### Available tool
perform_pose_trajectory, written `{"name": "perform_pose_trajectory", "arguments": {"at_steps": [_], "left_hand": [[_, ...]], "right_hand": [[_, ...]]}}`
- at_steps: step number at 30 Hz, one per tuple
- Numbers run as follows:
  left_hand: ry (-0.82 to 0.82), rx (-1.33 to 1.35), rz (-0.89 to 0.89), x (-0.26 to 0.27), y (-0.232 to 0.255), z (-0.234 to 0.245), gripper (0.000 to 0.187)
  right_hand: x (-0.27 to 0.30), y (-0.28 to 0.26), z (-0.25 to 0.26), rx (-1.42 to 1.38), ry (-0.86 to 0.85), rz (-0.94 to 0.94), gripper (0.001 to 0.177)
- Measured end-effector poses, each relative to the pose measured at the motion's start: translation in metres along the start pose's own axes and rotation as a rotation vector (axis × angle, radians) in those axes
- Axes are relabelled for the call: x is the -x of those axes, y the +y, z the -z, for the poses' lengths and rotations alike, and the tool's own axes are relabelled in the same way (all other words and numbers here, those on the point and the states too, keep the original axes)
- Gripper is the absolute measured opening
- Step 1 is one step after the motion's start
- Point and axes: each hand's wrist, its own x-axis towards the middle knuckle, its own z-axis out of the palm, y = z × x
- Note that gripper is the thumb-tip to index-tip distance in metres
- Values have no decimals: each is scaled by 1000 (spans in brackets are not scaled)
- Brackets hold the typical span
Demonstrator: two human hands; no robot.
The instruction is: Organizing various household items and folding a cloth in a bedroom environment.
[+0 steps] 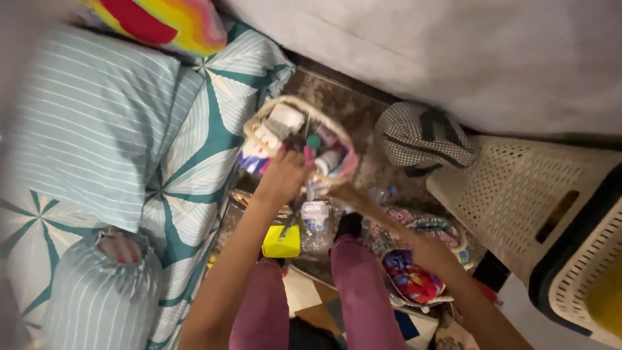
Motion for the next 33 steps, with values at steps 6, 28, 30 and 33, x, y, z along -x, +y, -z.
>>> {"name": "perform_pose_trajectory", "arguments": {"at_steps": [6, 28, 30, 33], "left_hand": [[142, 77, 30, -75, -27, -51, 33], [709, 678, 441, -96, -44, -5, 32], [813, 708, 445, -52, -36, 33, 27], [947, 651, 561, 21, -31, 42, 24]], "right_hand": [[-14, 41, -51, 57, 10, 136, 92], [13, 8, -31, 55, 99, -61, 82], [-5, -23, -20, 45, 124, -65, 84], [-45, -93, -1, 47, 312, 113, 84]]}}
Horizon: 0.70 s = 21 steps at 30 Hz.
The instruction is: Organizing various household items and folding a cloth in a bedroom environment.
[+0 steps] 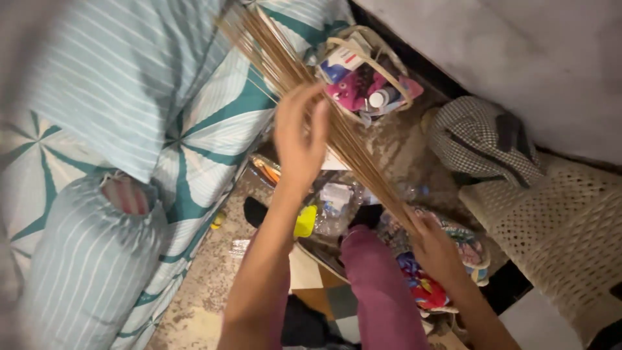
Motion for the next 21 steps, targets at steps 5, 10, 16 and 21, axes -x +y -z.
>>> {"name": "perform_pose_trajectory", "arguments": {"at_steps": [5, 10, 16, 21], "left_hand": [[225, 82, 341, 75, -53, 67, 20], [169, 28, 636, 135, -104, 84, 25], [136, 155, 719, 157, -145, 59, 27], [-88, -23, 532, 194, -200, 12, 25]], "right_hand": [[-110, -166, 37, -99, 199, 324, 78], [-221, -266, 28, -205, 346, 621, 77], [-293, -254, -21, -48, 716, 869, 65], [-308, -83, -127, -668, 572, 392, 33]]}}
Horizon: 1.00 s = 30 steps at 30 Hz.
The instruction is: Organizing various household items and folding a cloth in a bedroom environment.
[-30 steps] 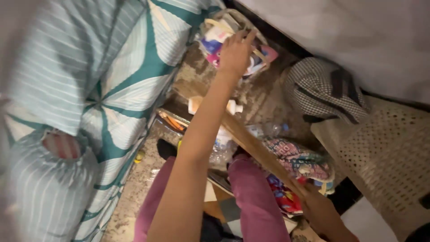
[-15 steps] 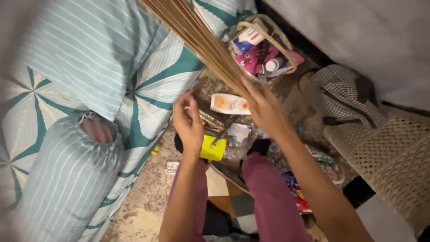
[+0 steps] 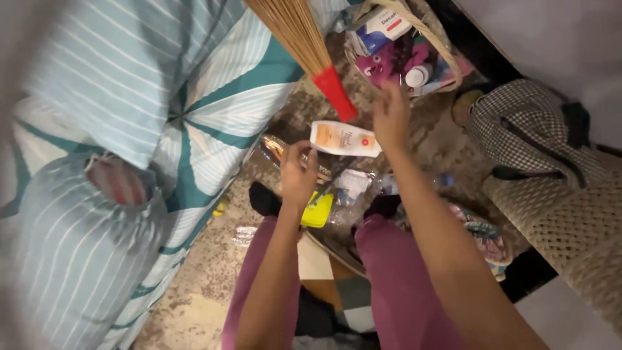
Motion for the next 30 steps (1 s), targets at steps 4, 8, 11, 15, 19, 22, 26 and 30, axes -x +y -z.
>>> {"name": "perform_pose_trajectory", "arguments": {"at_steps": [4, 8, 11, 15, 19, 22, 26, 30], "left_hand": [[13, -81, 233, 7, -68, -61, 39], [84, 19, 109, 5, -79, -114, 77], [60, 179, 158, -34, -57, -144, 92], [105, 184, 114, -81, -42, -170, 90], [134, 175, 111, -95, -33, -171, 69], [94, 121, 132, -85, -38, -163, 57], [58, 136, 283, -56, -27, -137, 56], [81, 3, 312, -19, -66, -124, 58]], "right_hand": [[63, 120, 34, 692, -179, -99, 42], [105, 206, 29, 746, -480, -187, 83], [101, 200, 16, 887, -533, -169, 102], [102, 210, 21, 1029, -624, -289, 106], [105, 221, 69, 645, -641, -375, 85], [94, 178, 117, 320, -581, -489, 63], [84, 143, 155, 147, -380, -549, 48], [28, 103, 136, 191, -192, -578, 48]]}}
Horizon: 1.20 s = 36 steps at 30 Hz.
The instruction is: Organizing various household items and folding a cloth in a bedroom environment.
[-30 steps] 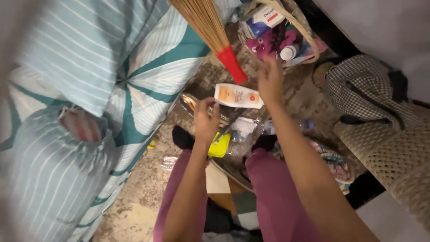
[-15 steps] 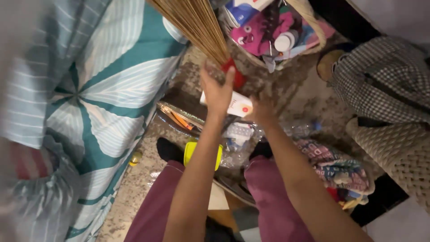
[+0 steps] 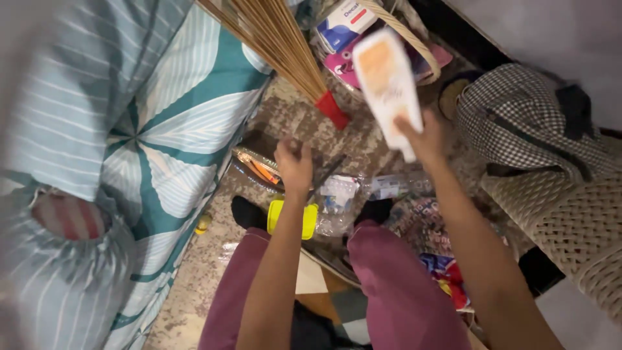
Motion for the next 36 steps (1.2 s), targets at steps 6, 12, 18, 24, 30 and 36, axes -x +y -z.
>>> {"name": "perform_pose_trajectory", "arguments": {"at_steps": [6, 12, 18, 24, 30, 36], "left_hand": [[287, -301, 146, 20, -53, 29, 71], [169, -13, 486, 5, -192, 14, 77], [97, -278, 613, -18, -163, 5, 83], [44, -507, 480, -18, -182, 9, 73], [54, -396, 27, 6, -97, 46, 57], [-18, -342, -214, 11, -34, 81, 44]], "right_hand": [[-22, -6, -46, 31, 260, 389, 89], [18, 11, -95, 247, 311, 431, 88], [42, 6, -127, 306, 275, 411, 77], [5, -37, -188, 380, 133, 563, 68], [-57, -92, -227, 304, 326, 595, 101], [-50, -104, -194, 429, 213, 365, 109]]}}
